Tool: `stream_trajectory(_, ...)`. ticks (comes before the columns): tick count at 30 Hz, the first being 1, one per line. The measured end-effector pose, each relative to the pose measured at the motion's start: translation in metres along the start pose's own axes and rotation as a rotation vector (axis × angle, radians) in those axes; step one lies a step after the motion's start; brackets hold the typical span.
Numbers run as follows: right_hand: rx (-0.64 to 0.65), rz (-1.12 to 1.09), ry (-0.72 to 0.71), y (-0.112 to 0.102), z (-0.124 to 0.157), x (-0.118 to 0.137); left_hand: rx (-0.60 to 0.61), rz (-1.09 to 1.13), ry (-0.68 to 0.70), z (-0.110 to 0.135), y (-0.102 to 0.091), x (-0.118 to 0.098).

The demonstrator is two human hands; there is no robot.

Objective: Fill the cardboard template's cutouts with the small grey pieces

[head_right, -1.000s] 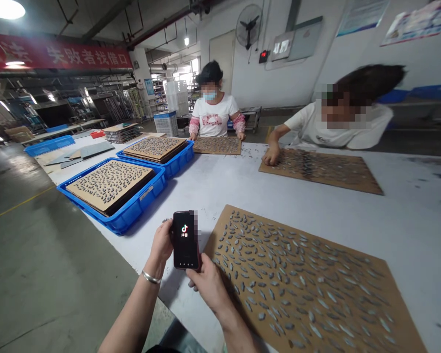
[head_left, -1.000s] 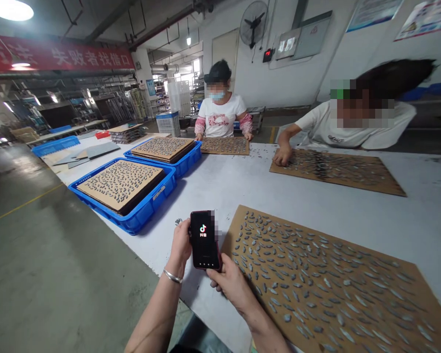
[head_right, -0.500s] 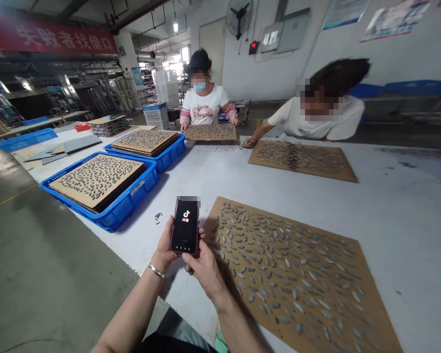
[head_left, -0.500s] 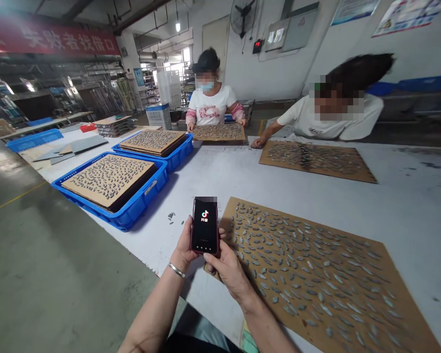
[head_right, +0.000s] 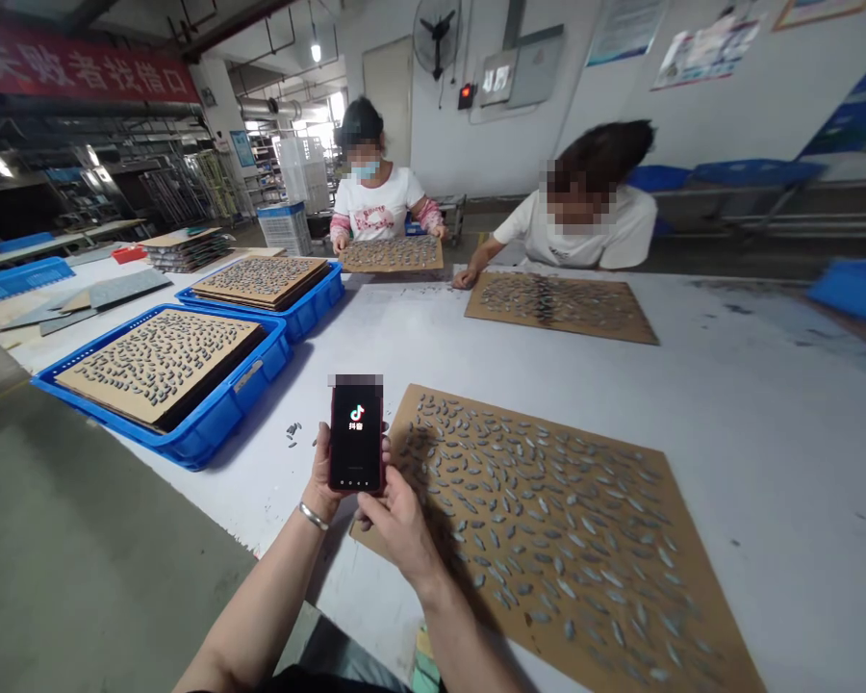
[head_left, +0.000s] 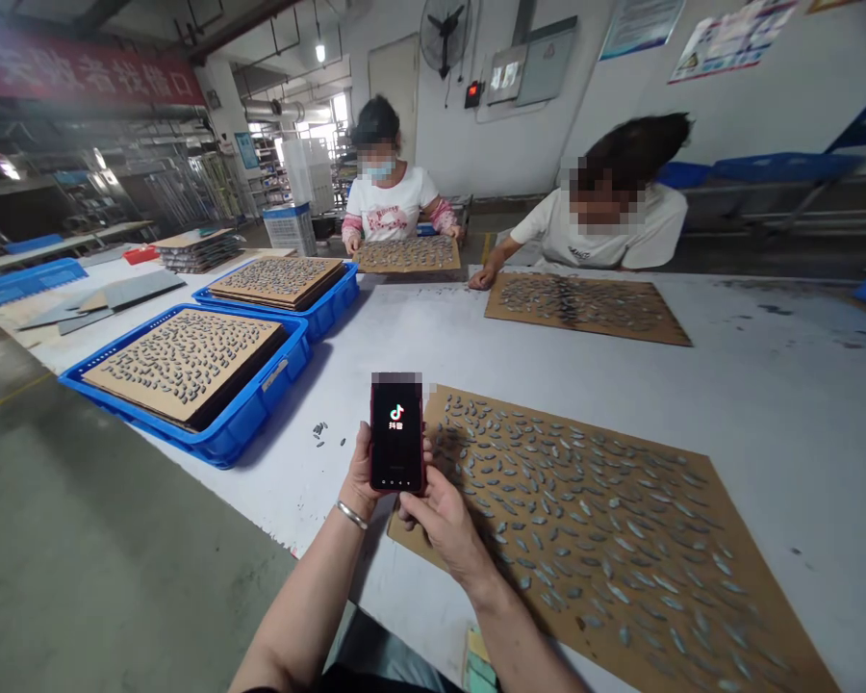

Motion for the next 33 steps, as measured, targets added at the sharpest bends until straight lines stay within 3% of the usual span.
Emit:
stream_trajectory(6,0.094,-0.038,0.032,0.016,0.002,-0.009,-0.063,0.015,0.093,0.008,-0.015,0.002)
stream_trajectory(15,0.151,-0.057,0.068,0.023,0.008,-0.008,-0.169,0.053,0.186,0.018,0.000,-0.011)
stream_trajectory(33,0.179,-0.045,0.084,0.025,0.012,-0.012,-0.147,0.040,0.216,0.020,-0.002,-0.011)
Point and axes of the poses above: each hand's wrist, its own z-axis away from the middle knuckle, its own y-axis out of the palm, x = y × z, the point moved 9 cm from there along -z, towards the middle knuckle, and after that the axes turned 9 degrees about x, right-handed, at the moved point
